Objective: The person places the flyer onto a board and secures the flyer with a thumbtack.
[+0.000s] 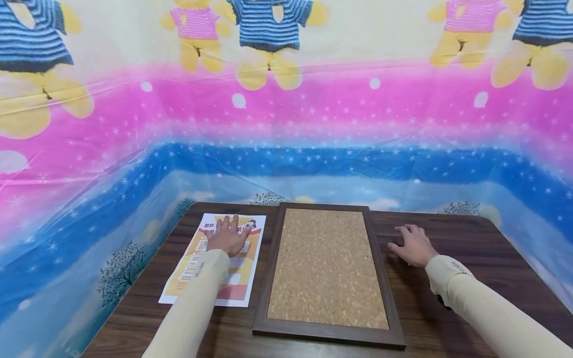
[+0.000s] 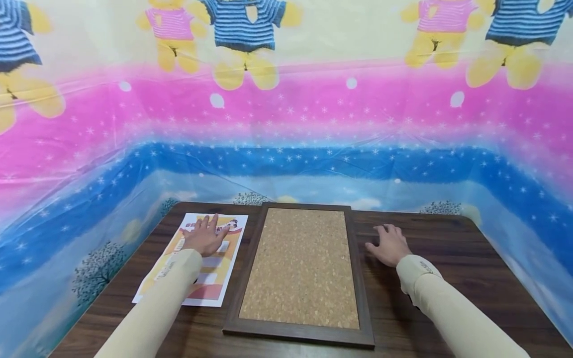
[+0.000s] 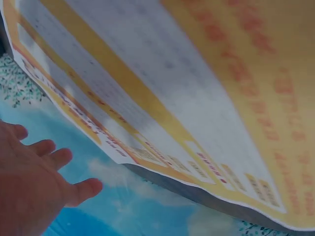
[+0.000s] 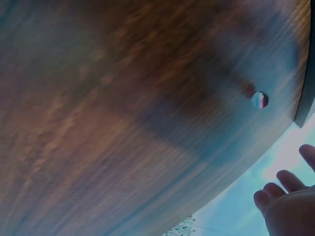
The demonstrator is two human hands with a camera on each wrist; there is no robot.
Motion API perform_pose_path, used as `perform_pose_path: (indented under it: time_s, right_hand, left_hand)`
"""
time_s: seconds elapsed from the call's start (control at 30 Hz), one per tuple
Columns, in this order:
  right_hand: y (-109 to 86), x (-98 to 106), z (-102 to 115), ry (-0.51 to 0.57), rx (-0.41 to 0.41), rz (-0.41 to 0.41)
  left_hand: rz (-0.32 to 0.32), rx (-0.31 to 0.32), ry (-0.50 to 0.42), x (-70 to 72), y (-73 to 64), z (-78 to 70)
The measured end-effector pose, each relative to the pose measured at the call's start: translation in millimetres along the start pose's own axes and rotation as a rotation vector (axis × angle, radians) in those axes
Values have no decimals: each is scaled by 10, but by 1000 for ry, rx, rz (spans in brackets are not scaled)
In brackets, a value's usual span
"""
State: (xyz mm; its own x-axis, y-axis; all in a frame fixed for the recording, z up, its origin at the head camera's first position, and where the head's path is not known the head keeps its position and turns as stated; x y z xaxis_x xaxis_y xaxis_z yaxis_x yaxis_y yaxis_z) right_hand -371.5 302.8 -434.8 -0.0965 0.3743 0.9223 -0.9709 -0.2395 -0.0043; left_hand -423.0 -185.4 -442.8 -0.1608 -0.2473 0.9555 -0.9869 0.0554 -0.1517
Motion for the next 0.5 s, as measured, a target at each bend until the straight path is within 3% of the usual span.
perform_pose_path:
  time_s: [0.5]
  right_hand:
    - [-152, 91, -211, 29, 41, 12]
  left_hand:
    - [32, 120, 2, 0, -70, 288]
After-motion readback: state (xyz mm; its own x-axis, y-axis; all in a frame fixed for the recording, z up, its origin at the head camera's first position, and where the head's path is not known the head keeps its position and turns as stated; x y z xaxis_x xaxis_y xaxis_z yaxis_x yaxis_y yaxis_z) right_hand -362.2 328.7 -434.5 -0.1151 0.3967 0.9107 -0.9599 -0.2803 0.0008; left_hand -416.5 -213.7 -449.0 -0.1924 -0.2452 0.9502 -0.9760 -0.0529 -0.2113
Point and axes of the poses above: each hand's wrist, its own y-axis towards the middle knuckle, its own x-axis out of the back of the hand, z = x × y, the point moved 6 cm from there along y, towards the middle knuckle, and after that the axes turned 9 degrees about z, right-handed, at the moved point
